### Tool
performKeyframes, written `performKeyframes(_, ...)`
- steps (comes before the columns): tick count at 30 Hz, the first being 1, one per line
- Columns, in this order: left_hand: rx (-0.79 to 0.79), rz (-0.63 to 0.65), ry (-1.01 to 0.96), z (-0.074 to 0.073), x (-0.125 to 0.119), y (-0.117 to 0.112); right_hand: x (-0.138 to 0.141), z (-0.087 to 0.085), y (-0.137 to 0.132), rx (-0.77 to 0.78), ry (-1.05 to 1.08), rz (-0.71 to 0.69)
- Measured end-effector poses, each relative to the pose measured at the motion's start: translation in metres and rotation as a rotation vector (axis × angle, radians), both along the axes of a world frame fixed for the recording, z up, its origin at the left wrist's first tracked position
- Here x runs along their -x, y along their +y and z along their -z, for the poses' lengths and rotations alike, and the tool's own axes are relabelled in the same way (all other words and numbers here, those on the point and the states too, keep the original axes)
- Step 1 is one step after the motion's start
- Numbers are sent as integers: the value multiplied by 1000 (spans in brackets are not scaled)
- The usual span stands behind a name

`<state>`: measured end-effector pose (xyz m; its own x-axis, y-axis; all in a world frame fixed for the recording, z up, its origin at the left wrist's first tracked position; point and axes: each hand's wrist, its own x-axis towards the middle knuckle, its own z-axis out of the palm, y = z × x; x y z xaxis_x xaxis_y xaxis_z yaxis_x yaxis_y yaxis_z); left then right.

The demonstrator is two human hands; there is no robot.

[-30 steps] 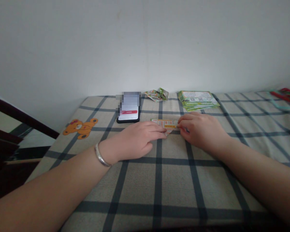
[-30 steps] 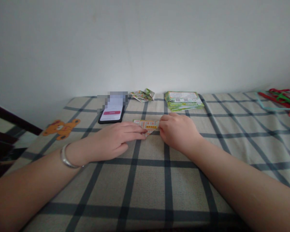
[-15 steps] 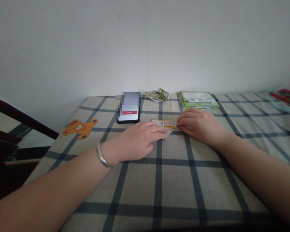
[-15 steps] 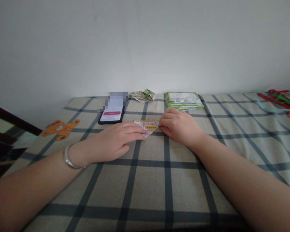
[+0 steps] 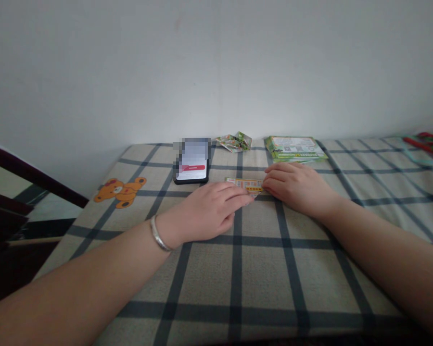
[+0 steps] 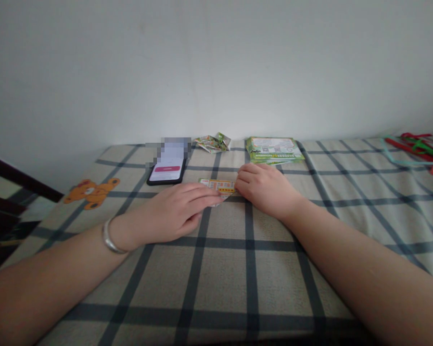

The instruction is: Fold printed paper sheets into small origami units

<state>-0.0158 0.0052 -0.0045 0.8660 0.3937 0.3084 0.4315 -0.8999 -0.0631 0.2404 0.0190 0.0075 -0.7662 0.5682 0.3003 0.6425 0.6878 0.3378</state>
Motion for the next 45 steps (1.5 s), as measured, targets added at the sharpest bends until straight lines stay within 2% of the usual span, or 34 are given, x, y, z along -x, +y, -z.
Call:
performKeyframes(4, -2, -9, -15, 1, -1, 1, 2, -2, -2, -9, -40, -36)
performKeyframes(10, -24, 52, 36, 0, -1, 3, 1, -2, -1, 14, -27, -26)
performKeyframes(21, -6, -16, -63, -2, -1, 3, 9, -3, -13, -30, 1, -38)
performKeyframes(27, 14, -86, -38, -1, 0, 6, 15, 1, -16, 4, 53, -101)
performKeyframes(33, -3, -119, -10, -4, -1, 4, 22, 2, -22, 113, 136, -129)
performKeyframes(39, -20, -101, -4, -6, -2, 3, 25, 4, -25, 138, 217, -224)
performKeyframes(45, -56, -103, -23, -3, -1, 5, 23, 4, -24, 194, 302, -239)
